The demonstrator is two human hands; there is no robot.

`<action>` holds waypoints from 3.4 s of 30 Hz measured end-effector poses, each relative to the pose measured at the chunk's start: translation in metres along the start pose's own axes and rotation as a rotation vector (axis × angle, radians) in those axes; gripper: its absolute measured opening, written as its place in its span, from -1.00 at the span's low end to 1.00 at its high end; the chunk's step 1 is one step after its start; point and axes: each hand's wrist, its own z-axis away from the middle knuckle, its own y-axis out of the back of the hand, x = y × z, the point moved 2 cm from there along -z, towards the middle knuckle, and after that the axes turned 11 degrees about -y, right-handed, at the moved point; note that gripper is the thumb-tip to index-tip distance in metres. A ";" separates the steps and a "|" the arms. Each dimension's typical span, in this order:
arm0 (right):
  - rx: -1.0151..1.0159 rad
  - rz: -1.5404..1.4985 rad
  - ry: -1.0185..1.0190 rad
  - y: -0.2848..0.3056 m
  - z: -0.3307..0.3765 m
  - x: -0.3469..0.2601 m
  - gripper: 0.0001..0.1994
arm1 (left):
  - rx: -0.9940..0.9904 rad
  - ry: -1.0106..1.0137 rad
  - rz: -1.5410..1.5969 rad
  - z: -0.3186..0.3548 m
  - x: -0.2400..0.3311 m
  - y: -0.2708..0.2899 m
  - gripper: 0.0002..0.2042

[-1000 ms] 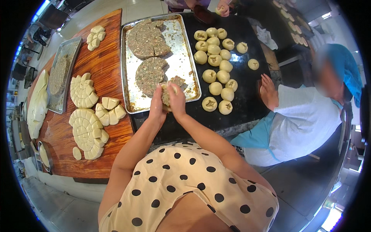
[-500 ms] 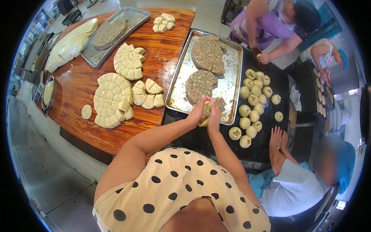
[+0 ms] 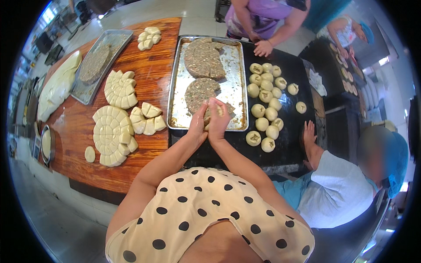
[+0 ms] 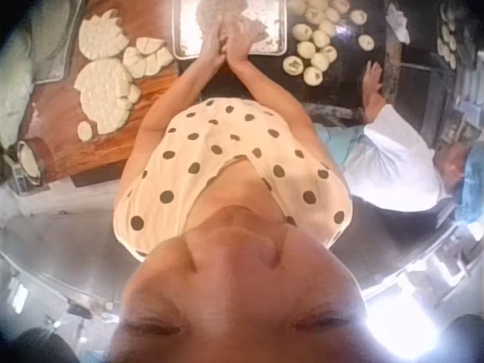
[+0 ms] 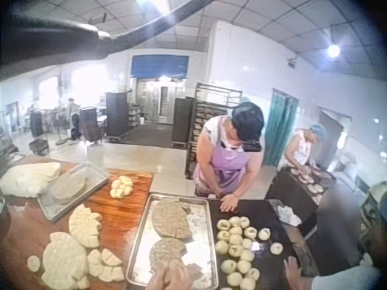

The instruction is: The person takes pieces of dough and fills them with a meat mixture, shaping them into rounds on a prep table.

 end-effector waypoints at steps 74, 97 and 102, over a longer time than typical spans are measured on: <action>-0.026 0.367 0.323 0.046 0.011 -0.024 -0.60 | -0.233 -0.208 -1.020 -0.005 -0.004 -0.019 -0.44; -0.526 0.639 0.452 0.055 0.010 -0.044 0.10 | -0.326 0.191 -0.453 0.015 0.038 -0.020 -0.29; -0.317 0.571 0.444 0.057 0.013 -0.040 0.02 | -0.395 0.145 -0.193 0.027 0.020 -0.027 -0.40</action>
